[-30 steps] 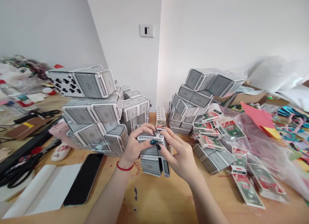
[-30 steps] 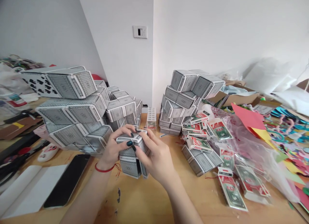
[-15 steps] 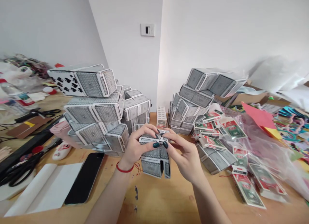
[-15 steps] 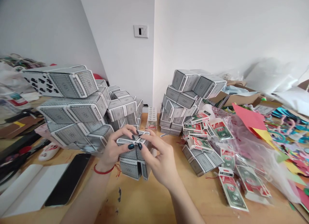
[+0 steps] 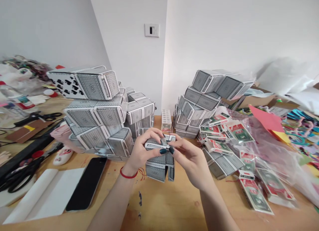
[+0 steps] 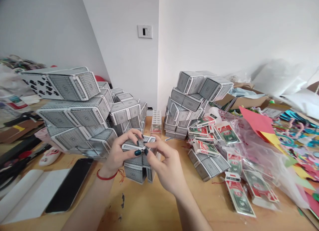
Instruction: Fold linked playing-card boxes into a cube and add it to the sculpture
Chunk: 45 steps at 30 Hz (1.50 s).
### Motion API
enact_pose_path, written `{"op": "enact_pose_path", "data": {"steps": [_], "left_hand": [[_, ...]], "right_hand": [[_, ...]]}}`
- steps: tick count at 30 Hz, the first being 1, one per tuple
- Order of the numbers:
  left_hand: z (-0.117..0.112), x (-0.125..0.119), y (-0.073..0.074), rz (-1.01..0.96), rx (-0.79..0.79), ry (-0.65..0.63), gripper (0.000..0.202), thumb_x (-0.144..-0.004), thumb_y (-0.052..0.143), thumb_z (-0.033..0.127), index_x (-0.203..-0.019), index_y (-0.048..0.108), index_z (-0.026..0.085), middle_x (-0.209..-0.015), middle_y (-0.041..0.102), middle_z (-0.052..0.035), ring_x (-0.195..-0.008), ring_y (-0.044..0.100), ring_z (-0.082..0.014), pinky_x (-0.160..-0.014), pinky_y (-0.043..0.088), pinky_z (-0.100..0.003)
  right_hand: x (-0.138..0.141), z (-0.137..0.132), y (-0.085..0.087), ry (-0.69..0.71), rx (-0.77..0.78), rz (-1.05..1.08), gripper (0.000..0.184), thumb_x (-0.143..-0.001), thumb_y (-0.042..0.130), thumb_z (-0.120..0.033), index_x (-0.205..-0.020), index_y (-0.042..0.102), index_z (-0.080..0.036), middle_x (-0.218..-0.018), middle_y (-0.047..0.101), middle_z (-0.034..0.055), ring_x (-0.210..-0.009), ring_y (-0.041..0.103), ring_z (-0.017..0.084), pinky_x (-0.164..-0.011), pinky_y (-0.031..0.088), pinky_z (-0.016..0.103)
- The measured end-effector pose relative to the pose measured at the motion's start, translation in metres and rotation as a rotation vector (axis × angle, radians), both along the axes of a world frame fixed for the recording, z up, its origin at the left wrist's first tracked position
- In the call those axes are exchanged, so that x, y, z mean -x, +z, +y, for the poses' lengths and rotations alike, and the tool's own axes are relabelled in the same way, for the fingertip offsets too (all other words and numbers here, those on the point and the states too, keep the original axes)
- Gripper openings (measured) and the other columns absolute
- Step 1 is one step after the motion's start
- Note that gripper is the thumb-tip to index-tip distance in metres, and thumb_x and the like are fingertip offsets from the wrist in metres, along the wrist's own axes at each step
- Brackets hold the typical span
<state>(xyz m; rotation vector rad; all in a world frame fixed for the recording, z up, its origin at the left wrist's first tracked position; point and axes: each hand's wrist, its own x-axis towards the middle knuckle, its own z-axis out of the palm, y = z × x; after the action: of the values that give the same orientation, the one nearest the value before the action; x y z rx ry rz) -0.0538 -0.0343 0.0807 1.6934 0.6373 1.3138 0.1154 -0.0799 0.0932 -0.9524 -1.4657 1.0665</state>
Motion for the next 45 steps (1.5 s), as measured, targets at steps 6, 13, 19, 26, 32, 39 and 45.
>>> {"op": "enact_pose_path", "data": {"steps": [6,13,19,26,32,39,45], "left_hand": [[0.002,-0.002,-0.003,-0.039,-0.002,-0.010,0.029,-0.065,0.074,0.023,-0.082,0.050,0.019,-0.092,0.053,-0.0032,-0.089,0.051,-0.0182,-0.080,0.040,-0.031],[0.001,-0.004,-0.004,-0.021,-0.065,0.053,0.030,-0.066,0.072,0.025,-0.084,0.048,0.020,-0.093,0.052,-0.0041,-0.089,0.051,-0.0187,-0.078,0.040,-0.031],[-0.002,-0.003,-0.001,0.004,-0.158,0.112,0.030,-0.067,0.071,0.024,-0.084,0.047,0.020,-0.093,0.052,-0.0045,-0.089,0.051,-0.0192,-0.078,0.040,-0.032],[-0.003,-0.002,-0.004,0.001,-0.179,0.127,0.031,-0.067,0.071,0.026,-0.085,0.047,0.020,-0.095,0.051,-0.0062,-0.090,0.049,-0.0208,-0.080,0.040,-0.034],[-0.002,-0.002,-0.005,-0.056,-0.147,0.121,0.030,-0.067,0.072,0.024,-0.085,0.048,0.020,-0.095,0.050,-0.0052,-0.091,0.049,-0.0203,-0.081,0.039,-0.033],[0.002,-0.004,-0.008,-0.074,-0.091,0.089,0.030,-0.066,0.072,0.025,-0.086,0.049,0.020,-0.094,0.048,-0.0041,-0.090,0.048,-0.0192,-0.080,0.038,-0.031],[0.003,-0.005,-0.009,-0.083,-0.026,0.038,0.030,-0.067,0.071,0.031,-0.086,0.050,0.019,-0.093,0.048,-0.0045,-0.091,0.048,-0.0202,-0.082,0.038,-0.032]], "right_hand": [[0.000,-0.003,-0.002,-0.015,0.056,0.002,0.008,-0.081,0.055,-0.023,-0.083,0.062,-0.019,-0.105,0.059,0.0057,-0.103,0.054,0.022,-0.092,0.040,0.036],[0.010,-0.001,-0.005,-0.048,0.119,0.186,0.029,-0.078,0.057,-0.022,-0.108,0.054,-0.023,-0.117,0.059,0.0060,-0.111,0.053,0.021,-0.098,0.039,0.038],[0.027,-0.005,-0.002,-0.142,0.129,0.340,0.040,-0.077,0.055,-0.023,-0.117,0.051,-0.022,-0.126,0.056,0.0074,-0.118,0.051,0.022,-0.101,0.039,0.037],[0.032,-0.009,-0.006,-0.178,0.048,0.225,0.041,-0.082,0.049,-0.025,-0.123,0.049,-0.021,-0.134,0.049,0.0083,-0.124,0.046,0.022,-0.104,0.037,0.040],[0.025,-0.008,-0.007,-0.163,-0.046,0.046,0.036,-0.085,0.047,-0.024,-0.120,0.052,-0.022,-0.127,0.054,0.0072,-0.123,0.046,0.022,-0.105,0.036,0.038],[0.022,-0.007,-0.005,-0.223,-0.103,-0.128,0.035,-0.085,0.046,-0.021,-0.120,0.053,-0.022,-0.121,0.058,0.0049,-0.116,0.052,0.021,-0.100,0.039,0.033],[0.022,-0.005,-0.005,-0.222,-0.148,-0.168,0.035,-0.087,0.043,-0.023,-0.120,0.055,-0.023,-0.119,0.060,0.0042,-0.120,0.048,0.022,-0.102,0.037,0.036]]}}
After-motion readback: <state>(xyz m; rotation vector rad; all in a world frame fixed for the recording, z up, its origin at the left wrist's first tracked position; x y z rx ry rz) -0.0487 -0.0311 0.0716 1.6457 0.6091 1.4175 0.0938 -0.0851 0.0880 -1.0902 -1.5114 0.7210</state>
